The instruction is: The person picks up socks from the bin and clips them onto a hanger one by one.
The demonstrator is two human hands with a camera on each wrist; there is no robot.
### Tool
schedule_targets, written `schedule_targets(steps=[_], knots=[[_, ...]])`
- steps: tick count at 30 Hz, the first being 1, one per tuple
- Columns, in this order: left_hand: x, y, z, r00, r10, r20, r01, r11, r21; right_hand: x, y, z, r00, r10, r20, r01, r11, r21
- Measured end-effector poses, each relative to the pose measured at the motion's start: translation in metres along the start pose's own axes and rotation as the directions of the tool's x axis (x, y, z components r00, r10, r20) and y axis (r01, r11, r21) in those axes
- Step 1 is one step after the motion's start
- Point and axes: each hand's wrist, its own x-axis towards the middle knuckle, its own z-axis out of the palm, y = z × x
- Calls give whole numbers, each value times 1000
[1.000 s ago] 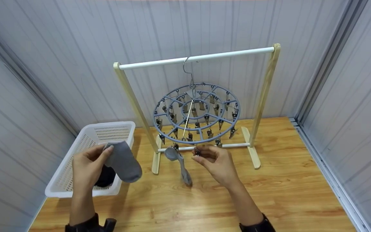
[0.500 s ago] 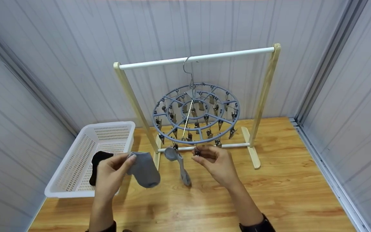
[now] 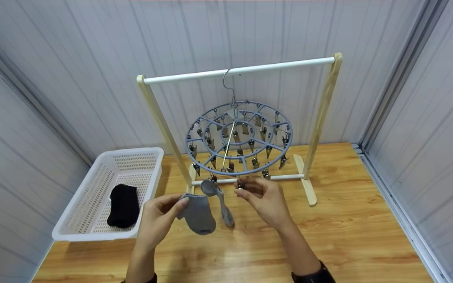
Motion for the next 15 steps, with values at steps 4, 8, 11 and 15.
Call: schedule_targets(steps=[4,8,11,15], knots=[[1,-2,3,1000,-16,16,15,1000,5,0,-1,0,1000,24,-2,-24,1000,5],[2,-3,6,1000,-14,19,14,1000,11,0,-2,0,999,41,-6,-41,999,17],[4,-4,8,1000,-1,17,1,1000,11,0,-2,0,1000,29,0,-29,1000,9],[5,-7,10,1000,11,6,-11,1000,1,0,-2,1,1000,14,10,-14,1000,-6]])
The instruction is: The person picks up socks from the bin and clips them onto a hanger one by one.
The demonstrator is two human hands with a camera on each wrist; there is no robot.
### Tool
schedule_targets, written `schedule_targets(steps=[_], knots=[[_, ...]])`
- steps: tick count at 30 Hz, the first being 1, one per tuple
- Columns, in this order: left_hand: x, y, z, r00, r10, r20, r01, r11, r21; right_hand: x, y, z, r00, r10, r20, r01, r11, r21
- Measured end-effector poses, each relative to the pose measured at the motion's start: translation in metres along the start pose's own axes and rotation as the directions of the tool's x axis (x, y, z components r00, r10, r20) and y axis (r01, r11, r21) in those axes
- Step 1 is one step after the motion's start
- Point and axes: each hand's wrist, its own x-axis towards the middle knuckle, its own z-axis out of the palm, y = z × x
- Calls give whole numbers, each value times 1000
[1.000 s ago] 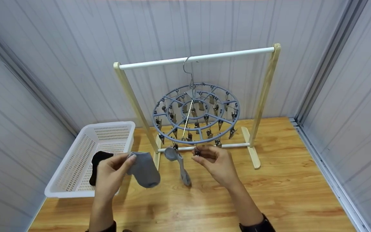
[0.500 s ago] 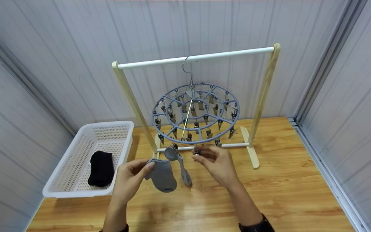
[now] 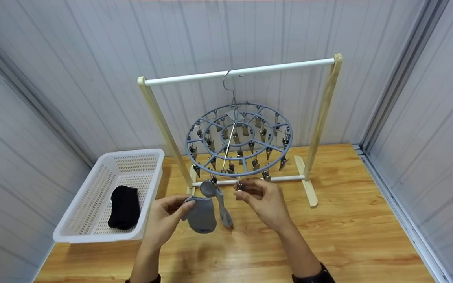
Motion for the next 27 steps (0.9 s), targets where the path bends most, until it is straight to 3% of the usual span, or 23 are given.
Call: schedule_targets(steps=[7,14,27], knots=[[1,-6,9,1000,8,-13,-8,1000,-6,-1,-1,1,1000,0,-2,0,999,-41],[0,-8,22,1000,-11,2,11,1000,-30,-2,-3,3,998,51,-47,-52,998,-23],[-1,-9,36,999,-13,42,13,1000,-14,-3,-2,7,1000,18,-9,-18,998,-57]])
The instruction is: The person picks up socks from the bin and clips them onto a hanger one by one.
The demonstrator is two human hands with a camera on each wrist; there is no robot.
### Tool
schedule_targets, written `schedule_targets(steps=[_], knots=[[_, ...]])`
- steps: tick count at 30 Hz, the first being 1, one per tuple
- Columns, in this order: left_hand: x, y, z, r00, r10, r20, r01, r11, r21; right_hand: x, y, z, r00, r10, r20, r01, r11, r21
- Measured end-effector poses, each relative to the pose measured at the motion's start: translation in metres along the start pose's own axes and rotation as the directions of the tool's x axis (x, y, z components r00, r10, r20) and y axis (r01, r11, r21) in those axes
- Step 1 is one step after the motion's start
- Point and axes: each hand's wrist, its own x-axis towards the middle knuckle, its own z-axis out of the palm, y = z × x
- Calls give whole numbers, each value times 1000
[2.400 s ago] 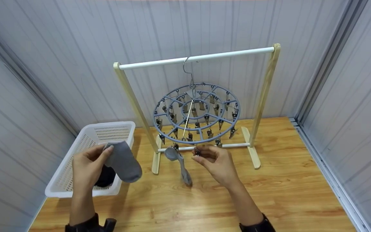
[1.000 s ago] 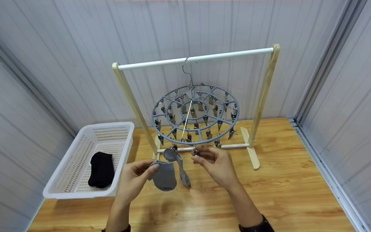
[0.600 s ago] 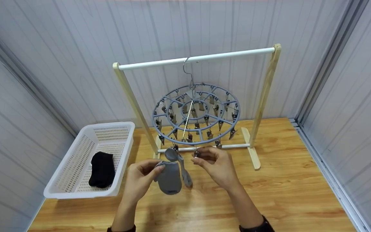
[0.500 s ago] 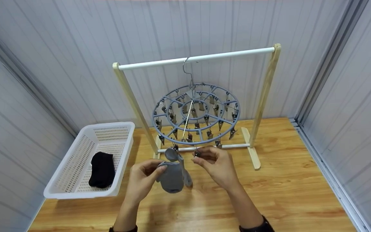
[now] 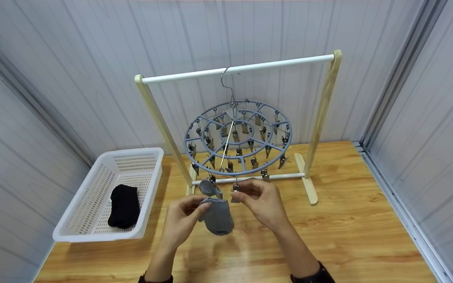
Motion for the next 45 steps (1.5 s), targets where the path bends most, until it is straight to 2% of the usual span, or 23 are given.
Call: schedule_targets(steps=[7,12,23,33,45], knots=[[-1,-3,3,1000,18,19,-18,1000,-1,-1,1,3,1000,-4,-12,3,1000,-13],[-1,-3,4,999,12,38,-12,1000,-4,-3,3,8,999,-40,-20,41,998,57],[0,-4,5,998,1,60,0,1000,-16,-5,3,20,996,-30,-87,47,978,203],[0,-1,6,998,19,65,-17,999,-34,-4,7,23,985,-159,-70,173,943,284],[-1,0,8,997,31,70,-29,999,-35,-6,8,27,993,-96,-62,111,943,314]])
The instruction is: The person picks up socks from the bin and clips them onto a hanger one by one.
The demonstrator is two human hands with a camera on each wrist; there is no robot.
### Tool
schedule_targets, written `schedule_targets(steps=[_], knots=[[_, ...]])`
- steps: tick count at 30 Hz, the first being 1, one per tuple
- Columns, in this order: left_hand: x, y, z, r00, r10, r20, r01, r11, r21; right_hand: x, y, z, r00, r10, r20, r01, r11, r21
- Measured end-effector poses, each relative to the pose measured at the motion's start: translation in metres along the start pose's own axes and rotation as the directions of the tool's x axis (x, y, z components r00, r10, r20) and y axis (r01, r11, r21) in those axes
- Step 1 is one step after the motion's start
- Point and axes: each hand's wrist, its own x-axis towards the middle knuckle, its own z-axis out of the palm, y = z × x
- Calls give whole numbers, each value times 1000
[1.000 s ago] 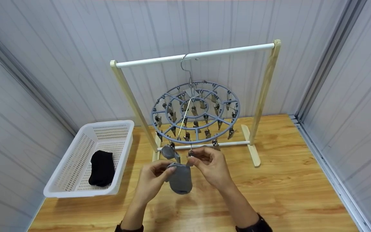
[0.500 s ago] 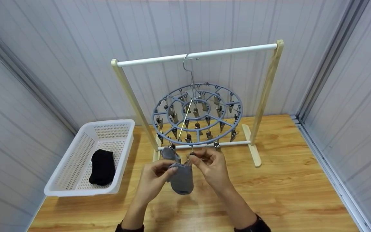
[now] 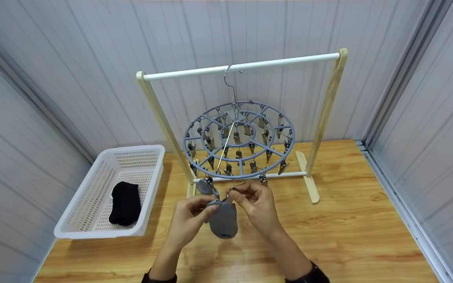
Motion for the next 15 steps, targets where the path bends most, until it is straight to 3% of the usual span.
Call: schedule_targets(steps=[15], knots=[[-1,1,1,1000,21,-2,-21,999,-26,-2,0,3,1000,23,-15,-23,1000,-2]])
